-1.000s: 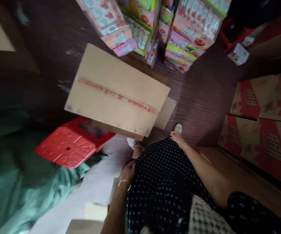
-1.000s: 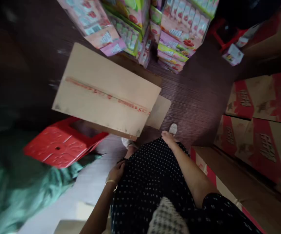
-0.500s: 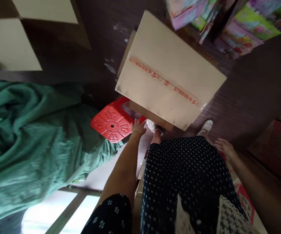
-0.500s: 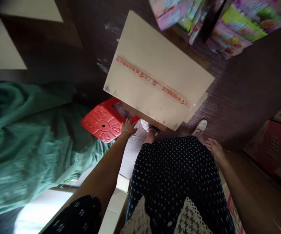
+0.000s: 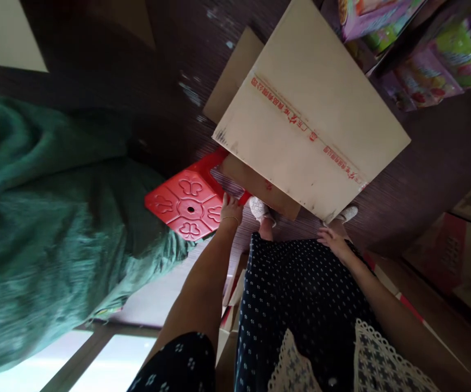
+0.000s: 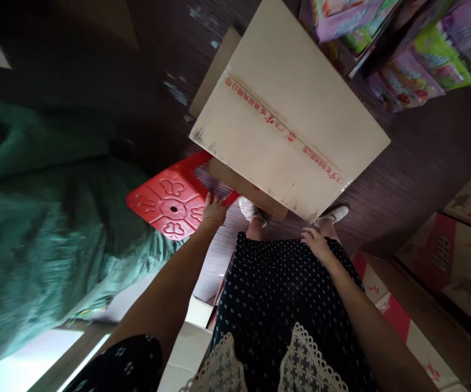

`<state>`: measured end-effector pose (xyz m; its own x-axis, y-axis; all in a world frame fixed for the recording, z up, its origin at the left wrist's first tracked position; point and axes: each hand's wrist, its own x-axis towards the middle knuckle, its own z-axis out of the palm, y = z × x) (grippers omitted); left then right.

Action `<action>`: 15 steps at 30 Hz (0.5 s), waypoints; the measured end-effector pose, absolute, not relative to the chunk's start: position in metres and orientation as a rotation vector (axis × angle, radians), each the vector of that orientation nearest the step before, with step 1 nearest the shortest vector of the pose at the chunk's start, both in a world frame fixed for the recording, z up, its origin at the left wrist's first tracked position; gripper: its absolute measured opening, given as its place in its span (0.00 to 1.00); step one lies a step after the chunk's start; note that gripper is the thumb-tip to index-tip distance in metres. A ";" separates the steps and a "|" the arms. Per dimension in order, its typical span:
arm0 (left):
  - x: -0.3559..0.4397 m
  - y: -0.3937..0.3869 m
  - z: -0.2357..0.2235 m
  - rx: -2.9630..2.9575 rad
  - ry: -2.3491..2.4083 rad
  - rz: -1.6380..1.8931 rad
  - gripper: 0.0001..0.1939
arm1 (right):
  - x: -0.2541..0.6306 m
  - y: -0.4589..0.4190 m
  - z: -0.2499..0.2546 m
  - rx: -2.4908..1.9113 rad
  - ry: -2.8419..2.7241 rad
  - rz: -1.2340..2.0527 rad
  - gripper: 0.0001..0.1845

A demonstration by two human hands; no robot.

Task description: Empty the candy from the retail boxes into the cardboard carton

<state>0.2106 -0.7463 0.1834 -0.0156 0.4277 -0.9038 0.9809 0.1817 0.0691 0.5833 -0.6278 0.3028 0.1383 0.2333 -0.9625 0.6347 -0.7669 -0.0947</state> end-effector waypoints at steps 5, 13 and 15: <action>0.207 -0.732 0.184 1.385 1.626 -0.780 0.31 | 0.614 -0.616 0.303 2.100 0.842 -1.632 0.13; 0.229 -0.700 0.181 1.059 1.835 -0.777 0.20 | 0.699 -0.594 0.296 1.802 1.034 -1.513 0.14; 0.229 -0.690 0.177 1.030 1.827 -0.778 0.20 | 0.727 -0.585 0.298 1.782 1.084 -1.414 0.14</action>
